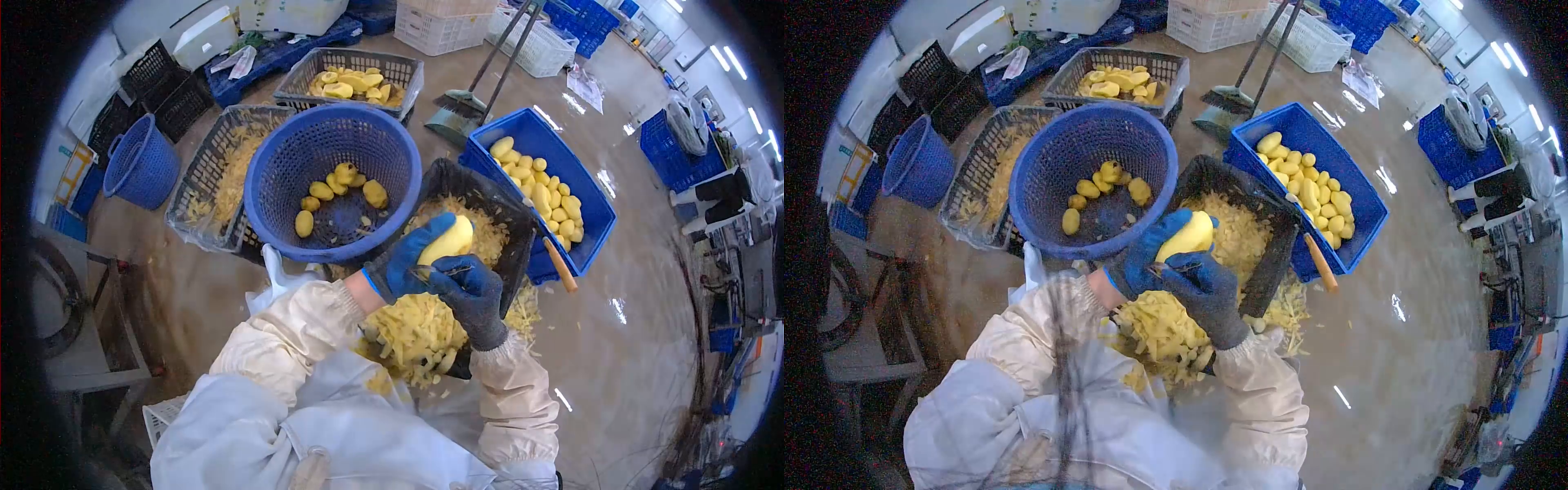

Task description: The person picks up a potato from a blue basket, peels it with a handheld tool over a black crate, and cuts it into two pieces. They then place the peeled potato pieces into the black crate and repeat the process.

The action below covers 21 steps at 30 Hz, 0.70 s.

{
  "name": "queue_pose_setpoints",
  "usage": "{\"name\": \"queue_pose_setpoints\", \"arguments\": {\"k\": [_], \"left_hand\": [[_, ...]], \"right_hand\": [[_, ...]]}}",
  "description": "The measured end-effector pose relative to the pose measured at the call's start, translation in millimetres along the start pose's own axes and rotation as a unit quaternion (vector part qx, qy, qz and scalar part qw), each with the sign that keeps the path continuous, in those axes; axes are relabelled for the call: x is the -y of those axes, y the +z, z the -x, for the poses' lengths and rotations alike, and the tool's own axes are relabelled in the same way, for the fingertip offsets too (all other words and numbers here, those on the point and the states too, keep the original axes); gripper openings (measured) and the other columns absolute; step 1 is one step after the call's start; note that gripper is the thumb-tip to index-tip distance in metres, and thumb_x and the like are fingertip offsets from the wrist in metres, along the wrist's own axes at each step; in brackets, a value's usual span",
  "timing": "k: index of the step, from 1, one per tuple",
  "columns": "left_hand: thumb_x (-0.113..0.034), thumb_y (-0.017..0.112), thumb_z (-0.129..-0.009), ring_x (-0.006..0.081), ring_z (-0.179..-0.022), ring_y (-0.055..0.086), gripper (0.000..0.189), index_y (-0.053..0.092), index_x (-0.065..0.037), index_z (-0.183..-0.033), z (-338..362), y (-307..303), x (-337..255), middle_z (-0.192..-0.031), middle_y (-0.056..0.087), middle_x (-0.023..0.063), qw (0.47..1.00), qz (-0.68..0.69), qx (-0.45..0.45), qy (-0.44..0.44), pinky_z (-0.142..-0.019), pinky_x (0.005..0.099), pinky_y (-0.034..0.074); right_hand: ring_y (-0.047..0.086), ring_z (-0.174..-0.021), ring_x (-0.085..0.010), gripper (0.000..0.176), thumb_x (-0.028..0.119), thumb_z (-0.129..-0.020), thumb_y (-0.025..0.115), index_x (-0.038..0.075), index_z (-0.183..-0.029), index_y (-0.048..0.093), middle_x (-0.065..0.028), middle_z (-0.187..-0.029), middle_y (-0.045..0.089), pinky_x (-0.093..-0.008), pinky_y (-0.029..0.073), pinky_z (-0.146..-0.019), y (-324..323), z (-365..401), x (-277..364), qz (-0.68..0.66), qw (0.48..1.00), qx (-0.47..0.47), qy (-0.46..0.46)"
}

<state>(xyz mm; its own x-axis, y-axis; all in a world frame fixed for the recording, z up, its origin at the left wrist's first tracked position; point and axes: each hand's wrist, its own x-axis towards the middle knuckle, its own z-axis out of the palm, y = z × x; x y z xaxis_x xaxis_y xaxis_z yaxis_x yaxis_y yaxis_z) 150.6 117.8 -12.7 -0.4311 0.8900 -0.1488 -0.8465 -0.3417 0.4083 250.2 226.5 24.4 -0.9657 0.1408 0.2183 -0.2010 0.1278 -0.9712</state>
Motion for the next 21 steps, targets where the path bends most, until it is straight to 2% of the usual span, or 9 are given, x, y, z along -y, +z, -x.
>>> {"name": "queue_pose_setpoints", "arguments": {"k": [4, 7, 8, 10, 12, 14, 16, 18, 21], "left_hand": [[-0.037, 0.048, -0.093, 0.0214, -0.079, 0.061, 0.048, 0.048, -0.001, -0.125, 6, 5, 5, -0.101, 0.061, 0.0121, 0.999, -0.019, 0.005, -0.036, -0.072, 0.0317, 0.052], [-0.038, 0.050, -0.092, 0.0200, -0.080, 0.061, 0.048, 0.049, -0.002, -0.124, 13, 22, 20, -0.101, 0.062, 0.0107, 0.991, -0.022, 0.110, -0.070, -0.072, 0.0313, 0.051], [-0.038, 0.050, -0.092, 0.0200, -0.080, 0.061, 0.048, 0.049, -0.002, -0.124, 11, 31, 16, -0.101, 0.062, 0.0107, 0.991, -0.024, 0.112, -0.069, -0.072, 0.0313, 0.051], [-0.035, 0.047, -0.094, 0.0201, -0.090, 0.061, 0.047, 0.047, -0.001, -0.126, 11, 37, 5, -0.108, 0.061, 0.0127, 0.983, -0.157, 0.061, 0.079, -0.079, 0.0334, 0.050], [-0.030, 0.043, -0.096, 0.0206, -0.100, 0.060, 0.044, 0.045, 0.001, -0.127, 8, 16, -1, -0.116, 0.059, 0.0150, 0.813, -0.468, 0.063, 0.340, -0.089, 0.0361, 0.049], [-0.032, 0.043, -0.096, 0.0224, -0.106, 0.058, 0.043, 0.046, 0.001, -0.124, 5, 10, -5, -0.120, 0.056, 0.0160, 0.998, 0.040, 0.021, 0.039, -0.093, 0.0382, 0.047], [-0.037, 0.043, -0.095, 0.0233, -0.106, 0.057, 0.046, 0.049, 0.000, -0.121, 7, 18, 4, -0.116, 0.057, 0.0157, 0.992, -0.071, -0.046, 0.093, -0.088, 0.0392, 0.049], [-0.039, 0.047, -0.092, 0.0232, -0.103, 0.058, 0.048, 0.050, -0.001, -0.121, -2, 13, 10, -0.114, 0.058, 0.0146, 0.993, 0.115, 0.040, -0.008, -0.080, 0.0383, 0.051], [-0.039, 0.051, -0.091, 0.0266, -0.093, 0.061, 0.045, 0.052, -0.005, -0.121, 3, 9, 19, -0.107, 0.061, 0.0145, 0.995, 0.039, 0.054, -0.068, -0.077, 0.0410, 0.051]], "right_hand": [[0.056, -0.060, -0.0070, 0.008, 0.007, -0.086, 0.062, 0.000, -0.092, 0.062, -0.0043, -0.077, 0.064, -0.0188, 0.043, -0.052, -46, -17, -15, -0.068, 0.985, -0.135, 0.085], [0.053, -0.055, -0.0076, 0.010, 0.008, -0.088, 0.060, 0.001, -0.094, 0.062, -0.0030, -0.073, 0.062, -0.0205, 0.044, -0.052, -82, -28, -51, 0.140, 0.957, -0.231, -0.103], [0.053, -0.055, -0.0084, 0.009, 0.011, -0.086, 0.062, 0.003, -0.089, 0.061, -0.0019, -0.072, 0.061, -0.0218, 0.044, -0.051, -84, -30, -46, 0.001, 0.971, -0.237, 0.033], [0.053, -0.055, -0.0091, 0.011, 0.014, -0.084, 0.065, 0.004, -0.085, 0.061, -0.0008, -0.071, 0.060, -0.0231, 0.043, -0.050, -75, -24, -29, -0.134, 0.950, -0.224, 0.172], [0.060, -0.064, -0.0093, 0.015, 0.010, -0.085, 0.065, 0.000, -0.096, 0.063, -0.0039, -0.076, 0.065, -0.0227, 0.049, -0.059, -40, -1, -8, -0.121, 0.986, -0.047, 0.103], [0.060, -0.063, -0.0090, 0.015, 0.012, -0.084, 0.067, 0.001, -0.092, 0.062, -0.0041, -0.075, 0.064, -0.0216, 0.048, -0.057, -13, 5, -10, 0.110, 0.992, 0.028, -0.053], [0.056, -0.056, -0.0101, 0.011, 0.011, -0.080, 0.069, 0.004, -0.087, 0.062, -0.0024, -0.068, 0.061, -0.0213, 0.044, -0.051, -12, 2, -1, 0.132, 0.988, 0.015, -0.080], [0.055, -0.056, -0.0093, 0.011, 0.014, -0.083, 0.067, 0.004, -0.085, 0.062, -0.0022, -0.067, 0.061, -0.0211, 0.043, -0.050, -27, -8, 4, -0.101, 0.977, -0.121, 0.141], [0.055, -0.053, -0.0097, 0.013, 0.016, -0.087, 0.062, 0.003, -0.086, 0.059, -0.0037, -0.067, 0.060, -0.0205, 0.041, -0.048, -75, -29, -48, -0.098, 0.972, -0.197, 0.086]]}}
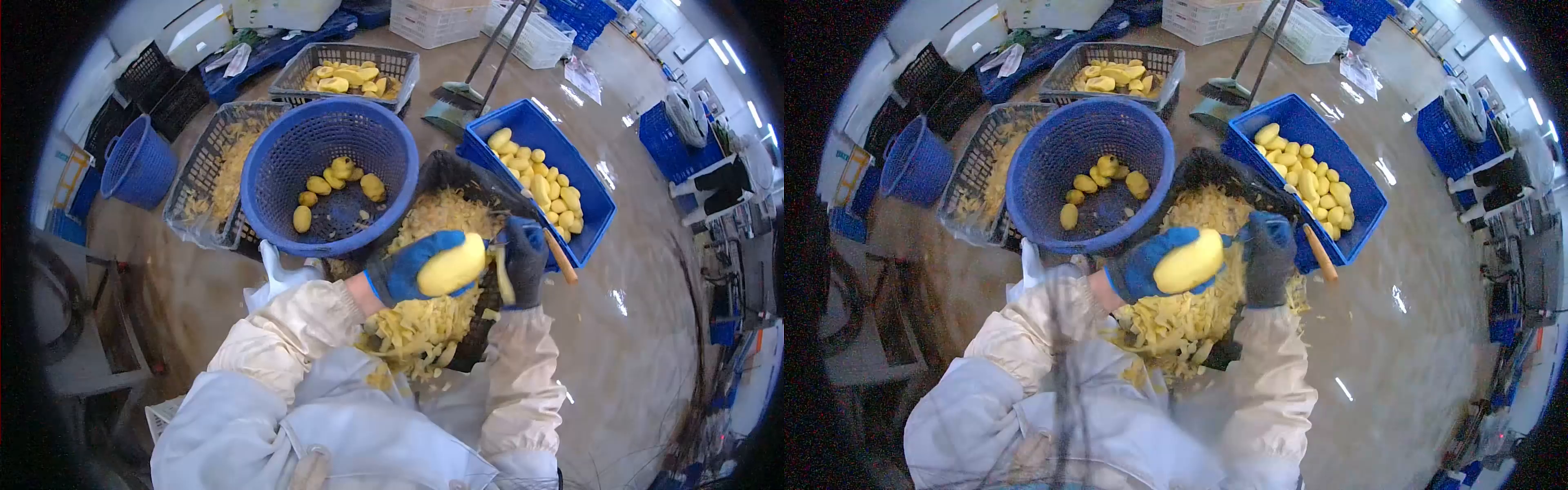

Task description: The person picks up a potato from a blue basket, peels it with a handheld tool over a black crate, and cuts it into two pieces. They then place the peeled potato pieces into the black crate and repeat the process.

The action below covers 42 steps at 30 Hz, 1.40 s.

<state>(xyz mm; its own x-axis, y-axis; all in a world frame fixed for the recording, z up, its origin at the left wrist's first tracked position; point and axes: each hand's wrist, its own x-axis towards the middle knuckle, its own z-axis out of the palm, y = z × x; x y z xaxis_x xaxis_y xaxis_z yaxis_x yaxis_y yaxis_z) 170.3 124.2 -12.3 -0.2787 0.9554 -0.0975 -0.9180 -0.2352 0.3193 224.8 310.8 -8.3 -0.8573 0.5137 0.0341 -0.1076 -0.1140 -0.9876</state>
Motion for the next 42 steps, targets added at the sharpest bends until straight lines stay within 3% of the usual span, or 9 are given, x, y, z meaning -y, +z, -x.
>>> {"name": "queue_pose_setpoints", "arguments": {"k": [3, 8, 10, 14, 20, 23, 33, 38, 42], "left_hand": [[-0.033, 0.060, -0.087, 0.0272, -0.094, 0.061, 0.046, 0.051, -0.003, -0.120, -1, 15, -3, -0.109, 0.060, 0.0172, 0.998, 0.054, 0.000, -0.042, -0.079, 0.0407, 0.050], [-0.025, 0.072, -0.079, 0.0252, -0.094, 0.061, 0.051, 0.050, -0.005, -0.121, 10, 6, -15, -0.110, 0.059, 0.0156, 0.866, -0.376, 0.021, 0.328, -0.079, 0.0385, 0.051], [-0.031, 0.065, -0.084, 0.0235, -0.090, 0.062, 0.044, 0.052, -0.006, -0.118, 11, 5, -29, -0.107, 0.061, 0.0118, 0.998, 0.049, -0.032, -0.006, -0.073, 0.0374, 0.053], [-0.036, 0.053, -0.092, 0.0230, -0.089, 0.064, 0.041, 0.053, -0.005, -0.118, 4, -4, -2, -0.107, 0.062, 0.0100, 0.992, -0.006, -0.128, 0.004, -0.072, 0.0395, 0.054], [-0.039, 0.054, -0.091, 0.0234, -0.093, 0.063, 0.042, 0.054, -0.006, -0.117, 0, -9, -18, -0.110, 0.062, 0.0125, 0.998, 0.039, -0.019, 0.053, -0.078, 0.0414, 0.054], [-0.038, 0.051, -0.092, 0.0231, -0.090, 0.064, 0.041, 0.054, -0.005, -0.116, 1, -7, -26, -0.105, 0.063, 0.0140, 0.997, 0.075, 0.013, 0.030, -0.075, 0.0370, 0.055], [-0.037, 0.053, -0.091, 0.0265, -0.088, 0.064, 0.044, 0.053, -0.004, -0.120, -5, 0, -13, -0.106, 0.063, 0.0138, 0.997, 0.047, -0.056, 0.039, -0.072, 0.0397, 0.054], [-0.039, 0.052, -0.091, 0.0222, -0.080, 0.065, 0.042, 0.056, -0.002, -0.112, -2, 1, -22, -0.097, 0.065, 0.0131, 0.987, 0.016, -0.150, 0.059, -0.066, 0.0351, 0.055], [-0.037, 0.054, -0.090, 0.0218, -0.075, 0.063, 0.041, 0.057, -0.002, -0.111, 0, -11, -10, -0.093, 0.065, 0.0124, 0.999, -0.026, -0.015, -0.014, -0.059, 0.0333, 0.051]], "right_hand": [[0.055, -0.052, -0.0100, 0.012, 0.014, -0.087, 0.062, 0.003, -0.088, 0.058, -0.0045, -0.070, 0.061, -0.0200, 0.041, -0.047, 4, 4, 11, -0.026, 0.999, -0.018, -0.023], [0.050, -0.058, -0.0053, 0.007, 0.009, -0.088, 0.059, 0.002, -0.087, 0.059, 0.0018, -0.070, 0.054, -0.0189, 0.039, -0.050, 43, 51, 26, 0.013, 0.989, 0.144, -0.013], [0.052, -0.063, -0.0050, 0.006, 0.004, -0.088, 0.057, 0.000, -0.090, 0.061, 0.0021, -0.073, 0.055, -0.0197, 0.040, -0.052, 48, 57, 26, 0.137, 0.977, 0.156, 0.050], [0.051, -0.052, -0.0074, 0.006, 0.009, -0.084, 0.064, 0.006, -0.084, 0.058, -0.0014, -0.069, 0.059, -0.0198, 0.039, -0.046, 5, 8, 1, 0.252, 0.940, 0.010, -0.229], [0.053, -0.053, -0.0087, 0.007, 0.010, -0.084, 0.064, 0.005, -0.081, 0.060, -0.0022, -0.068, 0.059, -0.0200, 0.041, -0.048, 31, 36, 34, -0.005, 1.000, -0.003, 0.013], [0.053, -0.054, -0.0091, 0.009, 0.010, -0.083, 0.065, 0.004, -0.078, 0.060, -0.0021, -0.068, 0.059, -0.0216, 0.041, -0.048, 51, 63, 17, 0.200, 0.959, 0.160, -0.123], [0.055, -0.057, -0.0088, 0.008, 0.009, -0.082, 0.066, 0.002, -0.084, 0.062, -0.0017, -0.073, 0.061, -0.0220, 0.042, -0.051, 1, 12, 13, 0.114, 0.982, -0.050, -0.142], [0.056, -0.058, -0.0089, 0.013, 0.009, -0.081, 0.068, 0.001, -0.089, 0.062, -0.0035, -0.074, 0.062, -0.0191, 0.043, -0.051, 48, 66, 12, 0.170, 0.961, 0.178, -0.123], [0.052, -0.056, -0.0070, 0.009, 0.012, -0.085, 0.064, 0.004, -0.087, 0.061, -0.0008, -0.071, 0.059, -0.0195, 0.041, -0.051, 13, 19, 12, 0.070, 0.994, 0.021, -0.085]]}}
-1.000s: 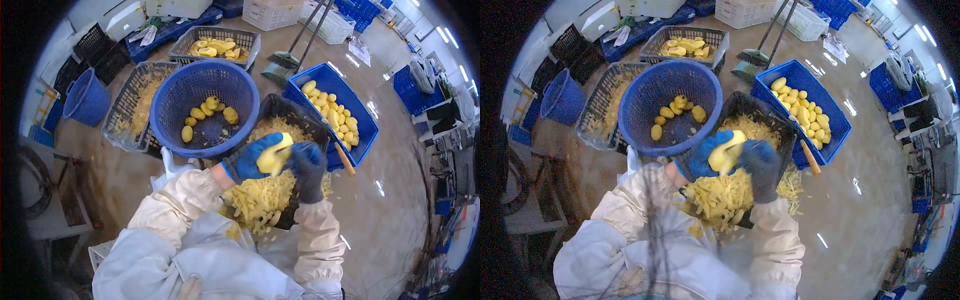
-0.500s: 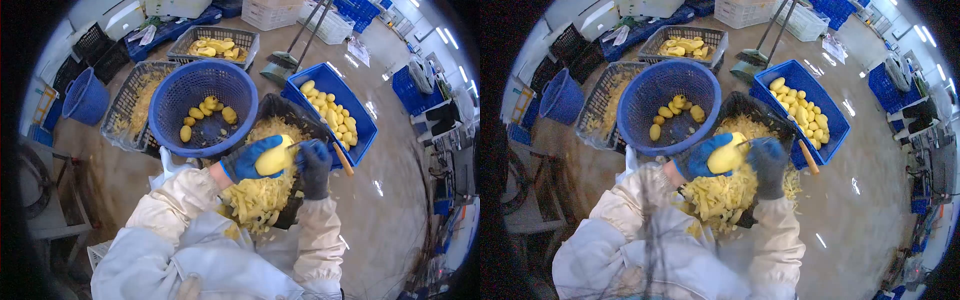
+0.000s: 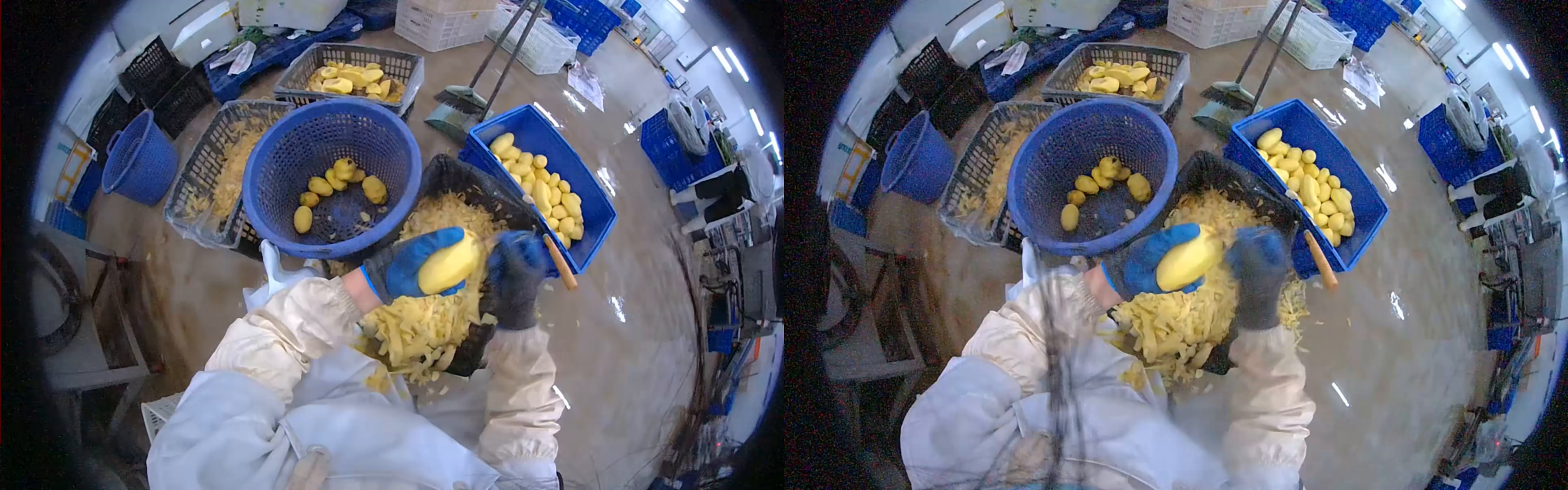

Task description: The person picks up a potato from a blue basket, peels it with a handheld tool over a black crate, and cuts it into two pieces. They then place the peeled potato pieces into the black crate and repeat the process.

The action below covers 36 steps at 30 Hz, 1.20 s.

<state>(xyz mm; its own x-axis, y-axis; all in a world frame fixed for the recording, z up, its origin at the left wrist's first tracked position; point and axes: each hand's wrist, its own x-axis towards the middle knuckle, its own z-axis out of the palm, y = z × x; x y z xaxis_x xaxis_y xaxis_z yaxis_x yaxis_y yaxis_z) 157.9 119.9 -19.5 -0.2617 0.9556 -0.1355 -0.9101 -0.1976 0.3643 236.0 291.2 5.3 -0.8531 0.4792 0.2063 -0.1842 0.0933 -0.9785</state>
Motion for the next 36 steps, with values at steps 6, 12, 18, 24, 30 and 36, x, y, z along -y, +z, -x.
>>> {"name": "queue_pose_setpoints", "arguments": {"k": [6, 12, 18, 24, 30, 36], "left_hand": [[-0.041, 0.050, -0.092, 0.0228, -0.074, 0.065, 0.046, 0.055, -0.002, -0.116, 0, 16, -9, -0.089, 0.065, 0.0119, 0.989, 0.102, -0.088, 0.062, -0.067, 0.0344, 0.055], [-0.044, 0.048, -0.092, 0.0204, -0.068, 0.064, 0.046, 0.058, -0.003, -0.110, 5, 15, -8, -0.087, 0.065, 0.0127, 0.995, -0.016, -0.046, 0.088, -0.057, 0.0302, 0.053], [-0.044, 0.052, -0.090, 0.0251, -0.074, 0.064, 0.046, 0.057, -0.003, -0.112, -1, 9, 2, -0.093, 0.065, 0.0128, 0.998, 0.058, -0.004, -0.011, -0.062, 0.0348, 0.053], [-0.035, 0.052, -0.093, 0.0222, -0.088, 0.063, 0.037, 0.054, -0.005, -0.115, -7, 4, -10, -0.103, 0.063, 0.0121, 0.988, 0.023, -0.060, 0.137, -0.074, 0.0352, 0.055], [-0.032, 0.054, -0.092, 0.0196, -0.090, 0.063, 0.043, 0.049, -0.004, -0.125, 6, 16, -8, -0.106, 0.061, 0.0095, 0.976, -0.168, -0.086, 0.108, -0.077, 0.0326, 0.053], [-0.024, 0.066, -0.084, 0.0187, -0.103, 0.057, 0.064, 0.035, -0.007, -0.138, 0, 19, -9, -0.120, 0.054, 0.0092, 0.976, -0.160, -0.031, 0.143, -0.087, 0.0322, 0.049]], "right_hand": [[0.054, -0.058, -0.0075, 0.009, 0.011, -0.086, 0.063, 0.004, -0.090, 0.058, -0.0021, -0.073, 0.060, -0.0196, 0.042, -0.051, -12, 0, 15, -0.127, 0.987, -0.019, 0.100], [0.054, -0.056, -0.0085, 0.014, 0.012, -0.084, 0.065, 0.001, -0.091, 0.058, -0.0049, -0.073, 0.061, -0.0198, 0.043, -0.050, 29, 33, 15, -0.059, 0.989, 0.116, 0.068], [0.054, -0.054, -0.0137, 0.012, 0.004, -0.083, 0.063, 0.000, -0.094, 0.059, -0.0069, -0.075, 0.059, -0.0238, 0.046, -0.052, -42, -35, -26, 0.340, 0.886, -0.101, -0.298], [0.055, -0.059, -0.0125, 0.013, 0.003, -0.082, 0.065, 0.001, -0.094, 0.060, -0.0040, -0.075, 0.060, -0.0232, 0.045, -0.053, 17, 17, 30, -0.130, 0.984, 0.015, 0.118], [0.052, -0.060, -0.0111, 0.010, 0.001, -0.083, 0.063, 0.001, -0.092, 0.062, -0.0019, -0.073, 0.058, -0.0224, 0.043, -0.055, -19, -13, -18, -0.092, 0.992, -0.058, 0.061], [0.050, -0.055, -0.0082, 0.010, 0.010, -0.083, 0.064, 0.002, -0.088, 0.062, -0.0010, -0.070, 0.055, -0.0204, 0.039, -0.048, -28, -21, 6, 0.238, 0.943, -0.032, -0.232]]}}
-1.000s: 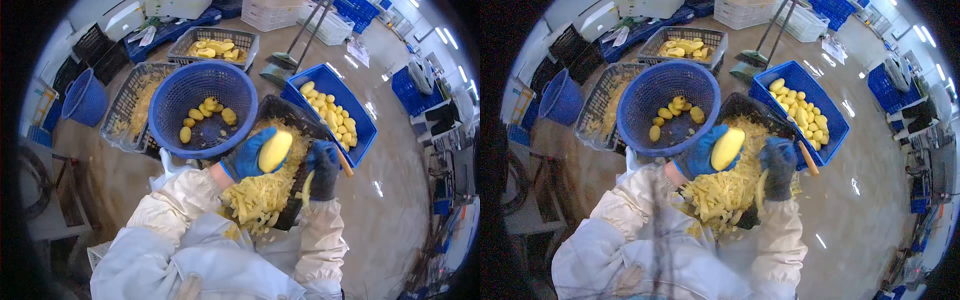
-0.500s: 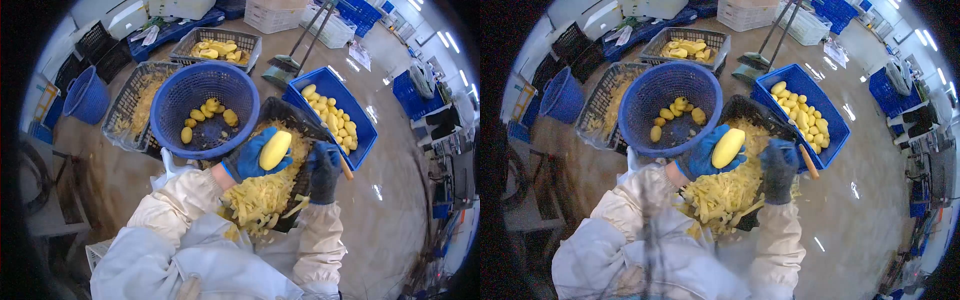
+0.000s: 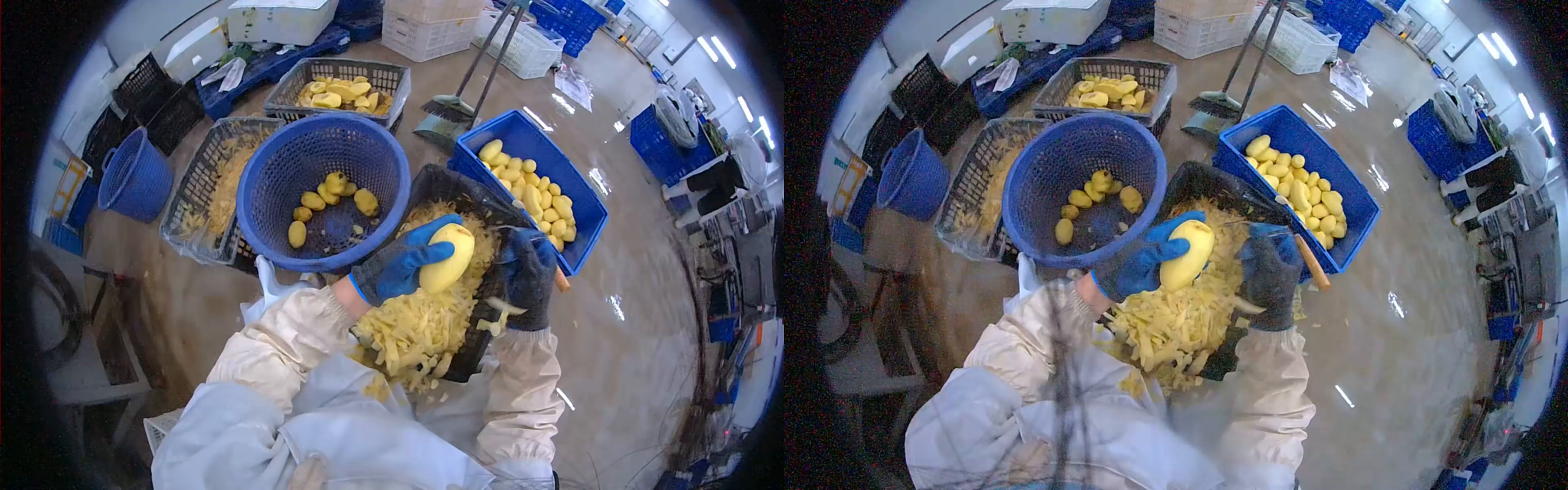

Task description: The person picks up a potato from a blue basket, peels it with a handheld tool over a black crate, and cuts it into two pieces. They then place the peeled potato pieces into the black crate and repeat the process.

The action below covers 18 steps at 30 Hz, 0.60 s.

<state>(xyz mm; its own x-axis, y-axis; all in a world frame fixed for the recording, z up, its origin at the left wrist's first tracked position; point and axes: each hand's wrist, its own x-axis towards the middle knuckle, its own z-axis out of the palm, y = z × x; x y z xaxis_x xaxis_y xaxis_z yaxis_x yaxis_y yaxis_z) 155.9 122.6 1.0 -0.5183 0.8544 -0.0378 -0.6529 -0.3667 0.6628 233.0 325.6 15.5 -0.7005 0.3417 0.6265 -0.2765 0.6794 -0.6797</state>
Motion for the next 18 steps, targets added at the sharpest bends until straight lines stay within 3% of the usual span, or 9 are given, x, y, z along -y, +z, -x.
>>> {"name": "queue_pose_setpoints", "arguments": {"k": [1, 2, 4, 5, 10, 12, 15, 16, 18], "left_hand": [[-0.022, 0.069, -0.082, 0.0188, -0.108, 0.055, 0.070, 0.033, -0.007, -0.140, 1, 2, -1, -0.122, 0.053, 0.0091, 0.999, -0.044, -0.017, 0.011, -0.090, 0.0318, 0.047], [-0.022, 0.069, -0.082, 0.0188, -0.108, 0.055, 0.070, 0.033, -0.007, -0.140, 2, 3, -2, -0.122, 0.053, 0.0091, 0.999, -0.044, -0.015, 0.009, -0.090, 0.0318, 0.047], [-0.021, 0.073, -0.078, 0.0177, -0.113, 0.050, 0.081, 0.028, -0.006, -0.143, 5, 5, -5, -0.125, 0.050, 0.0091, 0.924, -0.375, 0.006, 0.071, -0.094, 0.0301, 0.043], [-0.021, 0.073, -0.078, 0.0177, -0.113, 0.050, 0.081, 0.028, -0.006, -0.143, 6, 8, -7, -0.125, 0.050, 0.0091, 0.924, -0.377, 0.009, 0.068, -0.094, 0.0301, 0.043], [-0.023, 0.078, -0.072, 0.0144, -0.102, 0.053, 0.090, 0.026, -0.007, -0.144, 6, 16, -11, -0.120, 0.053, 0.0077, 0.947, -0.315, 0.008, 0.064, -0.084, 0.0270, 0.047], [-0.023, 0.078, -0.072, 0.0130, -0.095, 0.055, 0.090, 0.026, -0.008, -0.144, 6, 14, -11, -0.116, 0.055, 0.0069, 0.952, -0.297, -0.032, 0.067, -0.077, 0.0250, 0.049], [-0.025, 0.078, -0.072, 0.0091, -0.079, 0.056, 0.090, 0.026, -0.010, -0.144, 9, 14, -10, -0.109, 0.058, 0.0056, 0.922, -0.388, -0.006, -0.004, -0.065, 0.0212, 0.048], [-0.026, 0.078, -0.073, 0.0081, -0.075, 0.055, 0.090, 0.026, -0.011, -0.144, 10, 17, -11, -0.106, 0.059, 0.0055, 0.922, -0.387, -0.011, 0.012, -0.062, 0.0208, 0.047], [-0.026, 0.078, -0.073, 0.0071, -0.072, 0.054, 0.089, 0.026, -0.011, -0.144, 7, 16, -15, -0.104, 0.059, 0.0055, 0.920, -0.390, -0.012, 0.034, -0.060, 0.0205, 0.047]], "right_hand": [[0.049, -0.053, -0.0076, 0.009, 0.012, -0.083, 0.064, 0.004, -0.086, 0.061, -0.0010, -0.068, 0.056, -0.0200, 0.038, -0.046, 2, 0, 21, -0.169, 0.970, 0.029, 0.175], [0.048, -0.050, -0.0069, 0.009, 0.013, -0.083, 0.065, 0.005, -0.084, 0.061, -0.0011, -0.067, 0.057, -0.0195, 0.037, -0.043, 3, 0, 42, -0.317, 0.882, -0.003, 0.349], [0.048, -0.049, -0.0069, 0.008, 0.013, -0.083, 0.064, 0.006, -0.083, 0.061, -0.0011, -0.066, 0.057, -0.0192, 0.036, -0.043, 4, 0, 40, -0.279, 0.888, 0.051, 0.361], [0.048, -0.048, -0.0069, 0.007, 0.014, -0.084, 0.063, 0.007, -0.083, 0.060, -0.0011, -0.065, 0.058, -0.0189, 0.036, -0.042, 5, 0, 38, -0.241, 0.890, 0.105, 0.374], [0.047, -0.047, -0.0067, 0.009, 0.013, -0.083, 0.062, 0.005, -0.085, 0.061, -0.0016, -0.066, 0.059, -0.0187, 0.035, -0.042, 5, -13, 24, -0.376, 0.884, -0.093, 0.260], [0.053, -0.057, -0.0086, 0.009, 0.010, -0.084, 0.059, 0.003, -0.089, 0.062, -0.0031, -0.071, 0.061, -0.0211, 0.041, -0.049, 9, 5, 32, -0.301, 0.903, 0.032, 0.305], [0.057, -0.067, -0.0107, 0.009, 0.006, -0.084, 0.058, 0.002, -0.090, 0.063, -0.0043, -0.076, 0.062, -0.0225, 0.047, -0.058, 5, 7, -3, -0.296, 0.883, 0.086, 0.353], [0.057, -0.065, -0.0105, 0.007, 0.004, -0.083, 0.060, 0.001, -0.088, 0.063, -0.0038, -0.075, 0.062, -0.0220, 0.046, -0.057, 5, 1, -6, -0.242, 0.935, 0.027, 0.259], [0.056, -0.065, -0.0101, 0.008, 0.001, -0.081, 0.060, 0.000, -0.087, 0.064, -0.0041, -0.076, 0.062, -0.0230, 0.047, -0.059, 1, -4, -7, -0.235, 0.942, -0.056, 0.231]]}}
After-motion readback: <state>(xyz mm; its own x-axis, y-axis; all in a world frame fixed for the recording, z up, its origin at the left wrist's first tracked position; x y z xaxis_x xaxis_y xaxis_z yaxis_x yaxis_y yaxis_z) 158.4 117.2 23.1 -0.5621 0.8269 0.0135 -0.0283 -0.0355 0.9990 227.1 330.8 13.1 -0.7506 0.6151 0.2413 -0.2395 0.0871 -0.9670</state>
